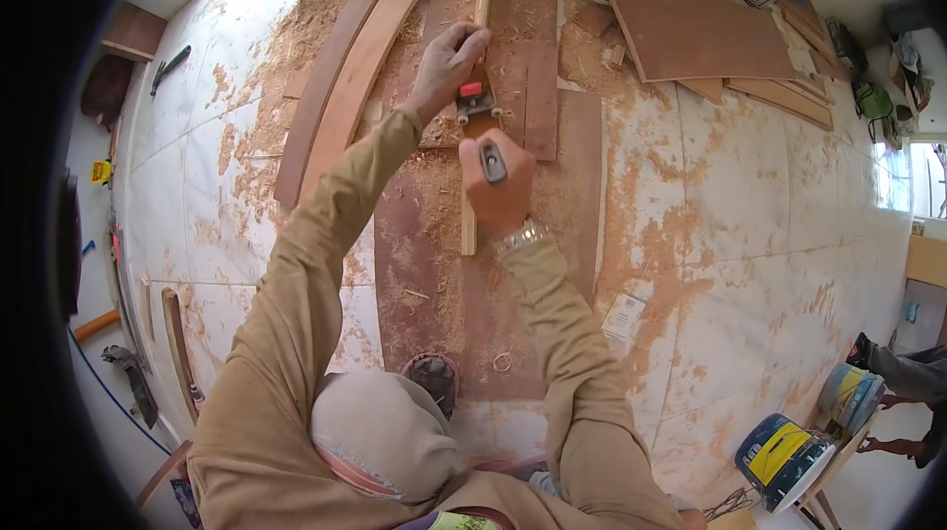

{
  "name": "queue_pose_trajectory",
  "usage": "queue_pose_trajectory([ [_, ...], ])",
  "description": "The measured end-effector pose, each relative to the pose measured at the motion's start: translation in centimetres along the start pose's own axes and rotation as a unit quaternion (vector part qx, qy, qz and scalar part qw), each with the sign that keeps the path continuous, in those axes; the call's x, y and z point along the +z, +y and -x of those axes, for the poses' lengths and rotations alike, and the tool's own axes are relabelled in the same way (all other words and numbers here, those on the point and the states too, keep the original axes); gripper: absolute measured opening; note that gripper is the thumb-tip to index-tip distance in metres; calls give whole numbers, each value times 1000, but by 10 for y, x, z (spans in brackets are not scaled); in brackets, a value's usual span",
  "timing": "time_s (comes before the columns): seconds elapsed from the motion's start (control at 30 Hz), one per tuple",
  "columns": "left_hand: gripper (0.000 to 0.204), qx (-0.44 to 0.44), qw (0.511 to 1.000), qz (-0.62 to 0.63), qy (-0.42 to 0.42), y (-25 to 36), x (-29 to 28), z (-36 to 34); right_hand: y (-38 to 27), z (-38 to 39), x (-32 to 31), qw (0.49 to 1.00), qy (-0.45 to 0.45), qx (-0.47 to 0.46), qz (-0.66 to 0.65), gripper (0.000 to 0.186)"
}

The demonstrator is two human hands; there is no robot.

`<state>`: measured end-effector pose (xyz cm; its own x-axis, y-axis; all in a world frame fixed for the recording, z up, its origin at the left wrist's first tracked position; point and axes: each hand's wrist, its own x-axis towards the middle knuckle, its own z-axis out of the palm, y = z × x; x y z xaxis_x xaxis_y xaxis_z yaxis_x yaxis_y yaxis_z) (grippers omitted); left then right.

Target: Use a hand plane to shave and smooth wood strips.

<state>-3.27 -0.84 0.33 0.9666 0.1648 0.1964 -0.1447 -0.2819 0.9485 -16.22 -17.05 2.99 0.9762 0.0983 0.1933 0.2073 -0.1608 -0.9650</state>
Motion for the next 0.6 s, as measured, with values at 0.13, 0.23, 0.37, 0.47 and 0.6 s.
queue_pose_trajectory([
  [0.13, 16, -45, 999, 7, -14, 38, -1, 179, -60, 154, -43, 997, -54, 35, 51, 22],
  [0.23, 14, -14, 999, 2, -42, 43, 2, 161, -58, 125, -37, 997, -37, 45, 46, 22],
  [0.37, 31, -5, 999, -43, -3, 1, -3, -63, 5, -75, 2, 998, -14, -2, 54, 27],
  [0.47, 35, 86, 979, -185, 1, -16, -11, -156, 35, -159, 29, 996, 49, -28, 73, 27],
  [0.6, 31, 46, 995, -92, -8, 4, -3, -45, 16, -55, 1, 1000, 12, -12, 19, 27],
])
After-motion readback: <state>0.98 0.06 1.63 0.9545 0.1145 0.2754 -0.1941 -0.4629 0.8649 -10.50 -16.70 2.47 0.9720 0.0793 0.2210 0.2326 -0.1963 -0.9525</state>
